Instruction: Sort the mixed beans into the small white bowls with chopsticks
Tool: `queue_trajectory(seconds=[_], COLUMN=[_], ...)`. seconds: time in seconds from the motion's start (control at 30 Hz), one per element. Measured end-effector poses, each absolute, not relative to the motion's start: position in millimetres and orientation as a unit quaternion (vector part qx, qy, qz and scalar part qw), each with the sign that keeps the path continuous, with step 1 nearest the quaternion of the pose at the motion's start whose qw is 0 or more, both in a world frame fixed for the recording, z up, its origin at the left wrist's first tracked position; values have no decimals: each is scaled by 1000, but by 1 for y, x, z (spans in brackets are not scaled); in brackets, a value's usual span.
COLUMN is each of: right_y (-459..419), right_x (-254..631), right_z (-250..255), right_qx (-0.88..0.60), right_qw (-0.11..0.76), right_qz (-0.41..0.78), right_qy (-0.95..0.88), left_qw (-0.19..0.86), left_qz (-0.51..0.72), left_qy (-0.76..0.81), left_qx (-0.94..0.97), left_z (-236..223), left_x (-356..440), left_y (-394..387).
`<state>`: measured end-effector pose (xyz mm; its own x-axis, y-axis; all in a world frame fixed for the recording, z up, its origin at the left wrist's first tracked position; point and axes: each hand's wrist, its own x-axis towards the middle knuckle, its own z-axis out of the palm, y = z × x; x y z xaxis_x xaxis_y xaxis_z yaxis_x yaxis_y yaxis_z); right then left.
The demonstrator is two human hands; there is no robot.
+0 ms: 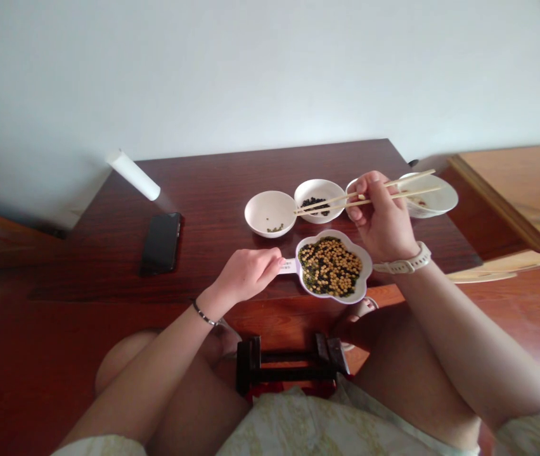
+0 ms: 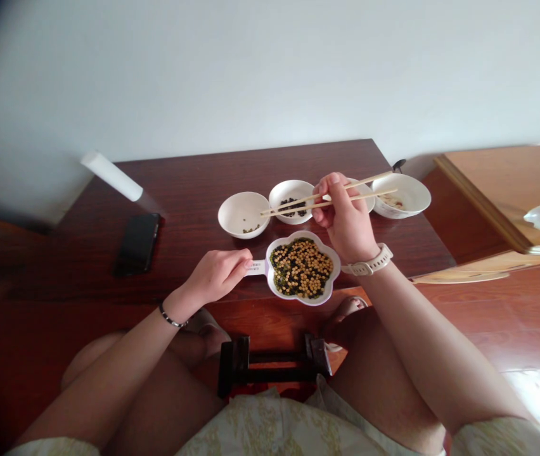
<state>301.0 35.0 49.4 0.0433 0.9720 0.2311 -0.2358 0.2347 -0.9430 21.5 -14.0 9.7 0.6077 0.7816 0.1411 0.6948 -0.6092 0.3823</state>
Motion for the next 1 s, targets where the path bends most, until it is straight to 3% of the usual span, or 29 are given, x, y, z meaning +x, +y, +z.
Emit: queue_trajectory(seconds=[0.37, 0.7, 1.0], right_y=[32, 19, 16], right_x=[301, 332, 337], right_z=[50, 48, 41], right_qx=[-394, -416, -447], right_qw=[563, 422, 405], right_qz=[533, 596, 578], right_qy=[-493, -542, -549], left_qw=[149, 147, 151], left_qz=[156, 152, 156], left_qy=[411, 413, 408], left_qx=[886, 886, 887], left_z=[9, 9, 9], left_x=[20, 20, 21], left_y=[-14, -14, -13])
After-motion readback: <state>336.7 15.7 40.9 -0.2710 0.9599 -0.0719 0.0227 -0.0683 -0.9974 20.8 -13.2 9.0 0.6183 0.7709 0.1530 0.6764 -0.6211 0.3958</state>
